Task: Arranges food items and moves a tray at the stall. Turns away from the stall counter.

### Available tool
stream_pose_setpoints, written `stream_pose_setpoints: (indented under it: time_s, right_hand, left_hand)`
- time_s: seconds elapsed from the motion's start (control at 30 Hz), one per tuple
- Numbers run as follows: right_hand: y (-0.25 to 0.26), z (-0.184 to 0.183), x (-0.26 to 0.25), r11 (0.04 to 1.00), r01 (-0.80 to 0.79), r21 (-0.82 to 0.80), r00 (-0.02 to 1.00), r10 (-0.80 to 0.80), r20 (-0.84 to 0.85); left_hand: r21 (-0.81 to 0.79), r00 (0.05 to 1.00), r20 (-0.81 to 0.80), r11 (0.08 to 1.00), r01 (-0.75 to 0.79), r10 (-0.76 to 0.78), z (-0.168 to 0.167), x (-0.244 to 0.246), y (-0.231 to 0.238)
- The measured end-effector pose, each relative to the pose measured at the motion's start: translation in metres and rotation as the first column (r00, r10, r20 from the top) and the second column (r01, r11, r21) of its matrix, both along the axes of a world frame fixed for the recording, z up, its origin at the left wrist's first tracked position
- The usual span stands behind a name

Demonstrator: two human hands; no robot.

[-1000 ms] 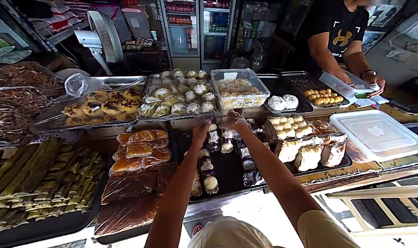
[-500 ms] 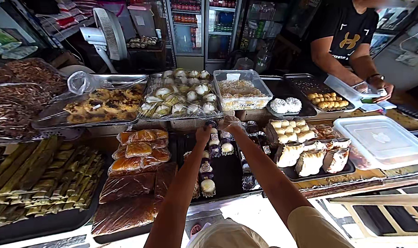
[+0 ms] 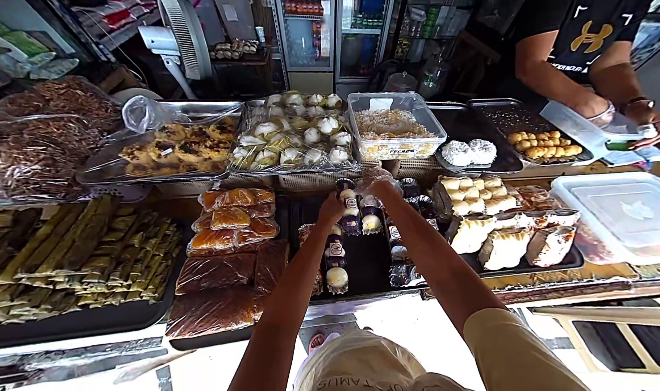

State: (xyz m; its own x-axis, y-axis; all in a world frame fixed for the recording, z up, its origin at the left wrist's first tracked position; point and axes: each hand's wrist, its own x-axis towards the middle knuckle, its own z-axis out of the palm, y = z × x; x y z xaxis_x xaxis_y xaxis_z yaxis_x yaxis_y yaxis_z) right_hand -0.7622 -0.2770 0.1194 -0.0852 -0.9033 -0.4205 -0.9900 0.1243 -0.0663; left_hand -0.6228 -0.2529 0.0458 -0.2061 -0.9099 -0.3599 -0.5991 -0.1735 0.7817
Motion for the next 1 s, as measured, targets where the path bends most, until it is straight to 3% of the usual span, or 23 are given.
stream_pose_setpoints:
  time_s: [0.17, 0.3, 0.4, 0.6, 0.77, 0.9, 1.0]
  right_hand:
    - [0.008, 0.008, 0.013, 0.999, 0.047, 0.02, 0.998, -0.048, 0.051]
    - [0.017, 0.022, 0.019, 0.997, 0.068, 0.027, 0.997, -0.069, 0.024]
    - [0.015, 0.018, 0.028, 1.0, -0.006, -0.017, 0.995, 0.008, 0.103]
    - [0.022, -0.002, 0.056, 0.977, -0.146, -0.158, 0.986, 0.155, 0.052]
    - [0.01, -0.027, 0.043, 0.963, -0.188, -0.193, 0.979, 0.2, 0.044]
    - [0.0, -0.026, 0.036, 0.966, -0.2, -0.165, 0.976, 0.211, 0.053]
    - [0.001, -0.026, 0.035, 0.969, -0.193, -0.151, 0.978, 0.203, 0.054]
  left_hand:
    - [-0.016, 0.96, 0.206, 0.98, 0.196, -0.189, 0.015, 0.016, 0.007]
    - [0.06, 0.782, 0.439, 0.883, 0.466, -0.442, 0.024, 0.047, 0.006]
    - [0.064, 0.769, 0.325, 0.824, 0.563, -0.55, 0.018, 0.063, 0.006]
    - [-0.118, 0.842, 0.154, 0.837, 0.535, -0.516, 0.028, 0.074, 0.023]
    - [-0.286, 0.904, 0.063, 0.861, 0.421, -0.422, 0.038, 0.079, 0.038]
    - [-0.309, 0.983, -0.007, 0.935, 0.174, -0.185, 0.045, 0.085, 0.016]
    - [-0.277, 0.99, 0.002, 0.952, 0.133, -0.138, 0.022, 0.082, -0.021]
